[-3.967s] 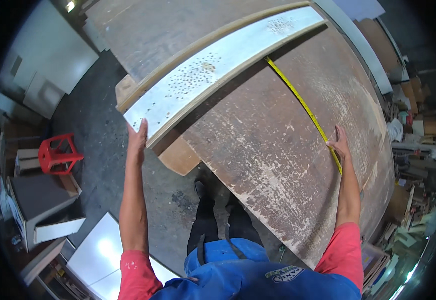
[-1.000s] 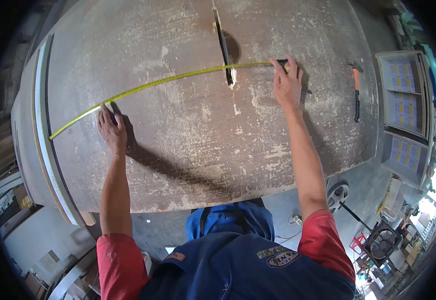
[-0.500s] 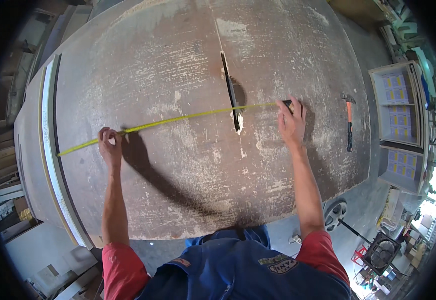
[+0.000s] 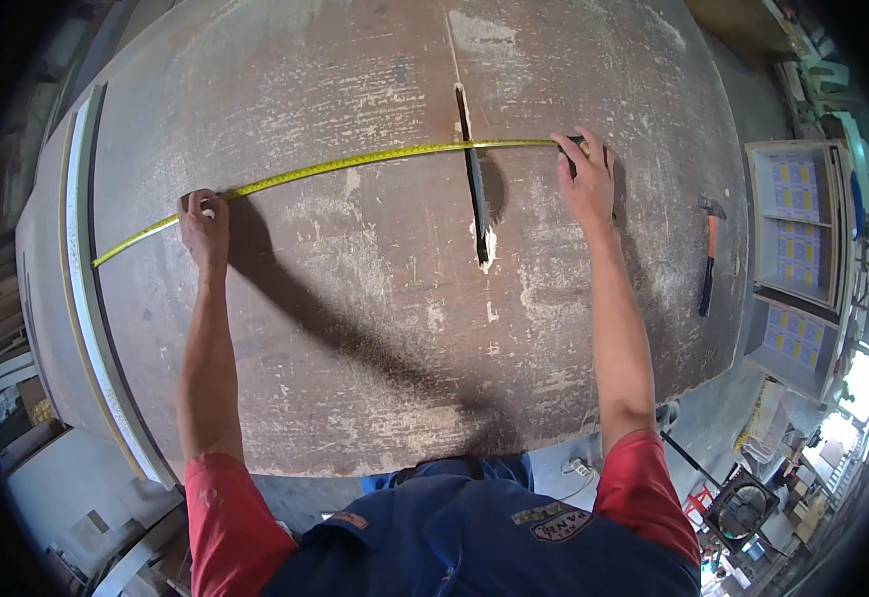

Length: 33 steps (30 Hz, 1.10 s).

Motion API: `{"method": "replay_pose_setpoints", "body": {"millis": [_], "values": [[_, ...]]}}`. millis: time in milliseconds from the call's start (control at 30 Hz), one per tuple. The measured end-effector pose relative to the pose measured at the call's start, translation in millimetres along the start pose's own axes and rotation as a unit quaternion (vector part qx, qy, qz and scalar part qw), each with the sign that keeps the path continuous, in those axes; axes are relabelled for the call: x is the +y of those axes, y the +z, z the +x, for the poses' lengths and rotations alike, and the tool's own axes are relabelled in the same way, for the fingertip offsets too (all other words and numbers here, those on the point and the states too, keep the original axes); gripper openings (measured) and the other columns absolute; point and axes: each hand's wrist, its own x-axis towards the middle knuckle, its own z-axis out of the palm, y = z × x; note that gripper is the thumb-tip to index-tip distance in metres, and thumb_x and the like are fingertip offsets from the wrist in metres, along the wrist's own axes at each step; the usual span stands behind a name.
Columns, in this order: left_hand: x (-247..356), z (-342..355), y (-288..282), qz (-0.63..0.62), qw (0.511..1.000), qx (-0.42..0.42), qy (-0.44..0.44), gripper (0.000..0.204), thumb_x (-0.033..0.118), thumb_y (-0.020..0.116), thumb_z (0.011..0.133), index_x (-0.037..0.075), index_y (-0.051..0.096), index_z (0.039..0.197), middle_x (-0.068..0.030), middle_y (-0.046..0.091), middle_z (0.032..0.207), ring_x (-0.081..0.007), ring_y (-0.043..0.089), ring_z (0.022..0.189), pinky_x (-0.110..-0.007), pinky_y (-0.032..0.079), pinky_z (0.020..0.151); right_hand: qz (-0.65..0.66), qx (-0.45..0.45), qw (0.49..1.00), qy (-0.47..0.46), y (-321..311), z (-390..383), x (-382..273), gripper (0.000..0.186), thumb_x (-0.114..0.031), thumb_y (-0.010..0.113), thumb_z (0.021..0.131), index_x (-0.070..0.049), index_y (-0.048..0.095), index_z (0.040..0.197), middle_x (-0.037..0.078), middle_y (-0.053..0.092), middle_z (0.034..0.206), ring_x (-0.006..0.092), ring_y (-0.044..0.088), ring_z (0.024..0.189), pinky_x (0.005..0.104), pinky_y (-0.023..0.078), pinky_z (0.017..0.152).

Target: The person uses a tape measure to mark distances on wood panels, adjusts a long guide board, and then hammers nails into the board.

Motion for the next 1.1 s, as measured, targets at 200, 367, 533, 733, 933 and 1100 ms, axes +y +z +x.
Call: {"method": "replay_pose_setpoints", "body": {"millis": [200, 367, 533, 733, 933, 1100], "values": [[6.7, -29.7, 12.5, 0.022, 0.993, 0.113, -0.027, 0.051, 0.015, 0.072, 0.08, 0.004, 0.053, 0.127, -0.0214, 0.05, 0.129, -0.038, 0.046, 0.124, -0.044, 0.039, 0.105, -0.003, 0.013, 1.0, -0.005, 4.6, -4.2, -0.8, 0.036, -0.011, 0.061, 0.086, -0.021, 0.066, 0.12, 0.011, 0.052, 0.132, 0.0323, 0.054, 0.108, 0.0464, 0.043, 0.097], [-5.1, -28.2, 15.2, 0.036, 0.992, 0.103, -0.064, 0.058, 0.016, 0.073, 0.079, 0.004, 0.05, 0.132, -0.0227, 0.045, 0.137, -0.0389, 0.043, 0.13, -0.045, 0.037, 0.109, 0.0, 0.022, 1.0, -0.012, 8.5, -4.8, -3.9, 0.036, -0.011, 0.062, 0.085, -0.021, 0.066, 0.119, 0.01, 0.053, 0.132, 0.031, 0.056, 0.104, 0.0458, 0.042, 0.095], [-8.4, -28.4, 17.7, 0.052, 0.992, 0.103, -0.06, 0.058, 0.015, 0.073, 0.08, 0.008, 0.051, 0.133, -0.0223, 0.045, 0.138, -0.0384, 0.043, 0.13, -0.044, 0.038, 0.108, -0.009, 0.053, 0.998, -0.029, 16.6, -5.8, -0.5, 0.038, -0.01, 0.063, 0.083, -0.022, 0.067, 0.119, 0.009, 0.053, 0.132, 0.0314, 0.055, 0.106, 0.0456, 0.042, 0.094], [-7.5, -21.4, 15.2, 0.058, 0.991, 0.109, -0.051, 0.036, 0.014, 0.073, 0.08, 0.016, 0.066, 0.115, -0.0195, 0.051, 0.134, -0.0371, 0.048, 0.126, -0.044, 0.041, 0.104, -0.032, 0.085, 0.995, -0.032, 14.2, -5.2, 0.9, 0.039, -0.009, 0.063, 0.082, -0.022, 0.066, 0.119, 0.01, 0.052, 0.132, 0.0337, 0.053, 0.11, 0.0466, 0.042, 0.095], [-8.4, -6.4, -4.0, 0.077, 0.979, 0.171, -0.077, 0.012, 0.013, 0.071, 0.075, 0.015, 0.073, 0.087, -0.0141, 0.062, 0.117, -0.0326, 0.057, 0.108, -0.043, 0.045, 0.092, -0.005, 0.065, 0.998, -0.024, -2.2, -13.3, -1.7, 0.039, -0.011, 0.063, 0.084, -0.022, 0.066, 0.121, 0.011, 0.054, 0.129, 0.0337, 0.054, 0.11, 0.0464, 0.042, 0.097], [50.9, -32.5, -90.7, 0.096, 0.984, 0.148, -0.017, 0.008, 0.014, 0.072, 0.076, 0.016, 0.071, 0.083, -0.0083, 0.066, 0.098, -0.0295, 0.06, 0.098, -0.043, 0.044, 0.086, 0.047, 0.045, 0.998, -0.014, -73.4, -51.1, -33.0, 0.042, -0.012, 0.064, 0.084, -0.022, 0.065, 0.125, 0.01, 0.056, 0.124, 0.032, 0.055, 0.106, 0.0452, 0.044, 0.095]]}}
